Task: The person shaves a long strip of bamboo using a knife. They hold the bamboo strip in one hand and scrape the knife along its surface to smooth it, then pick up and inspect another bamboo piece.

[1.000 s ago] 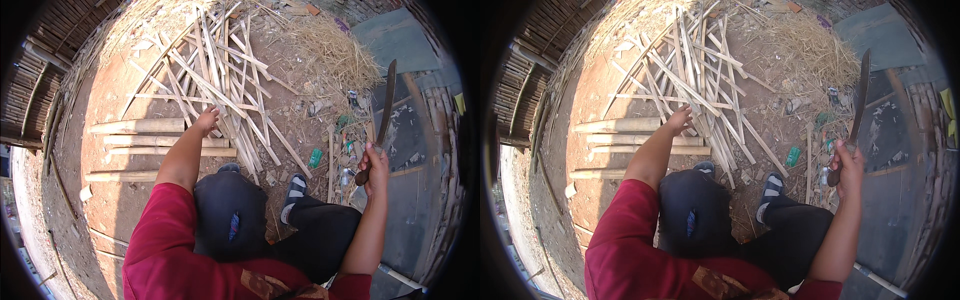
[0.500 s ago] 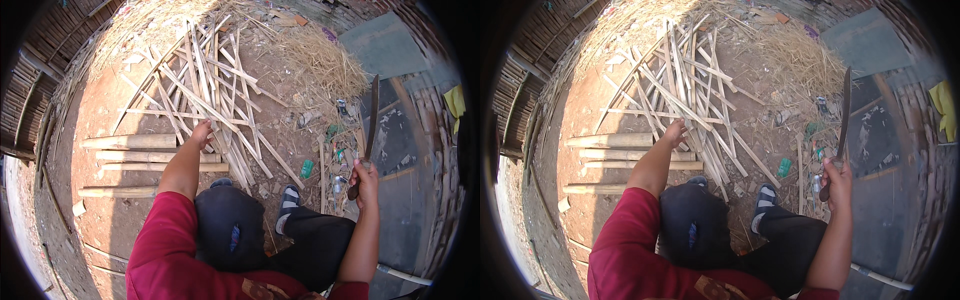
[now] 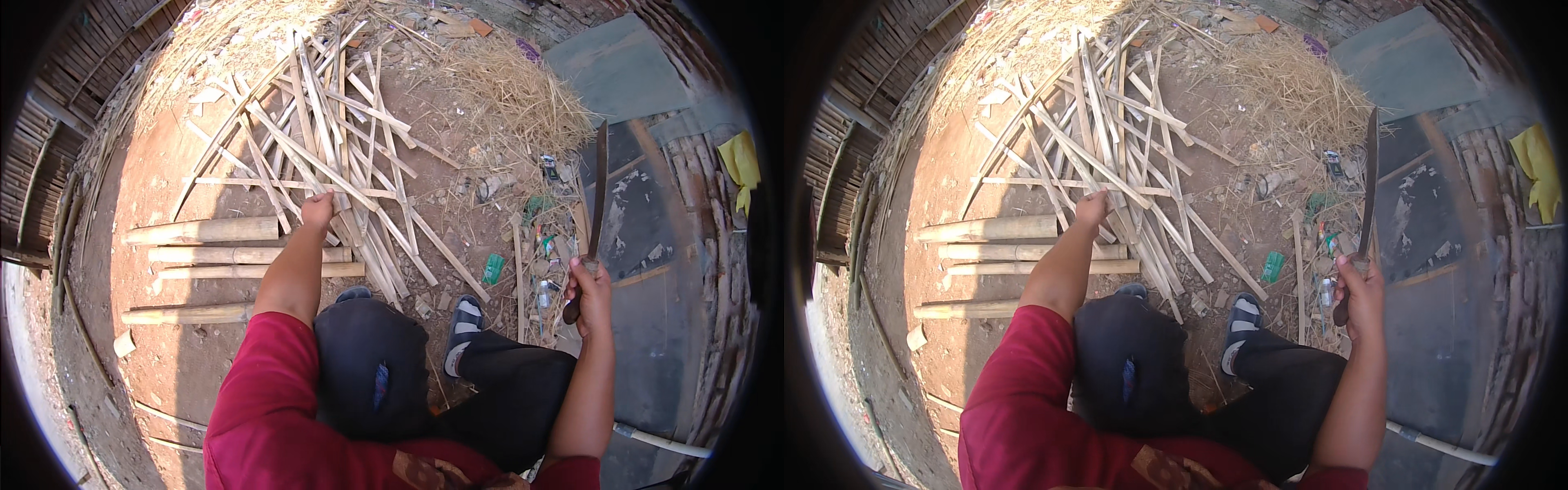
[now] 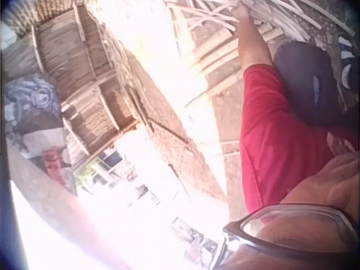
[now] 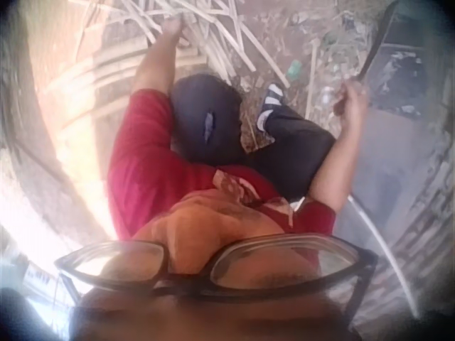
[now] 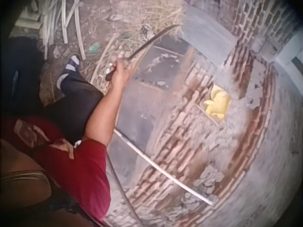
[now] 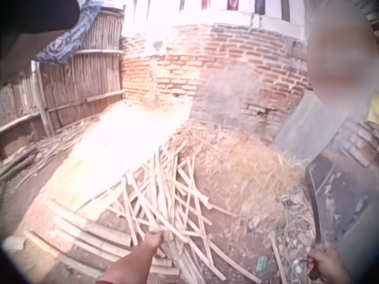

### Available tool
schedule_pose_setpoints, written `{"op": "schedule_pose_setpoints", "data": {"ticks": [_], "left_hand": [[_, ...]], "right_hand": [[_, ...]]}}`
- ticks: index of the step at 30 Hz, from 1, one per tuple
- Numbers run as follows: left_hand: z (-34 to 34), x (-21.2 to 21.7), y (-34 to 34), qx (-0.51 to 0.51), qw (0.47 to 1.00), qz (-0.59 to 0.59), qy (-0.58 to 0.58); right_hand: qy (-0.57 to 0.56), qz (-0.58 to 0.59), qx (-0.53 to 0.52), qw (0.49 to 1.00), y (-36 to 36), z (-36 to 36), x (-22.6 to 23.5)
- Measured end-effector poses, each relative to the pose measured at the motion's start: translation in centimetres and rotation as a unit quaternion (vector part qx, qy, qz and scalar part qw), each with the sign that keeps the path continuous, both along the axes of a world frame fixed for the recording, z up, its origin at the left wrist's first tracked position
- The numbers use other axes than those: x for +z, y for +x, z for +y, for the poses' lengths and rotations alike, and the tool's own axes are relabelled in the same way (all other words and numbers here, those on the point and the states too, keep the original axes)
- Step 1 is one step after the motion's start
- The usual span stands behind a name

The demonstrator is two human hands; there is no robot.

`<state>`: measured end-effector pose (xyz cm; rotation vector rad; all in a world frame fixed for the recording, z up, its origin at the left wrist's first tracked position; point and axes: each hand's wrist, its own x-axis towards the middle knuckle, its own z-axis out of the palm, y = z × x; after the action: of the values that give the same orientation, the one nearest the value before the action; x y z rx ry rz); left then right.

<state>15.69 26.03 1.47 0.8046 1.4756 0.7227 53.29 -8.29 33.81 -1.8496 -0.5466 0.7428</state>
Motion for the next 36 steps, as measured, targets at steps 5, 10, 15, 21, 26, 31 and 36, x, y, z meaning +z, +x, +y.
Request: {"op": "schedule_pose_setpoints", "data": {"ticks": [5, 10, 15, 21, 26, 31, 36], "left_hand": [[-1.5, -1.4, -4.0, 0.186, 0.967, 0.127, 0.117], [-7.4, 2.3, -9.8, 0.241, 0.967, 0.020, 0.082], [-16.5, 4.4, -20.1, 0.297, 0.888, 0.279, 0.216], [-24.0, 22.7, -25.6, 0.344, 0.861, 0.231, 0.294], [-25.6, 35.0, -27.5, 0.285, 0.774, 0.244, 0.510], [-25.8, 40.0, -26.0, 0.141, 0.743, 0.269, 0.596], [-26.4, 39.7, -22.9, 0.083, 0.577, 0.438, 0.685]], "right_hand": [[0.001, -0.011, 0.025, 1.000, -0.5, 0.9, 0.6], [0.003, -0.029, 0.039, 0.999, -0.3, -0.4, 1.3], [0.040, -0.004, 0.062, 0.997, -1.8, 0.4, 2.9], [0.062, 0.000, 0.093, 0.994, -1.4, 0.3, 2.4], [0.064, -0.018, 0.117, 0.991, -1.7, -0.1, 2.8], [0.073, -0.017, 0.117, 0.990, -1.5, -0.7, 2.7], [0.076, -0.006, 0.099, 0.992, -0.7, -1.6, 2.7]]}}
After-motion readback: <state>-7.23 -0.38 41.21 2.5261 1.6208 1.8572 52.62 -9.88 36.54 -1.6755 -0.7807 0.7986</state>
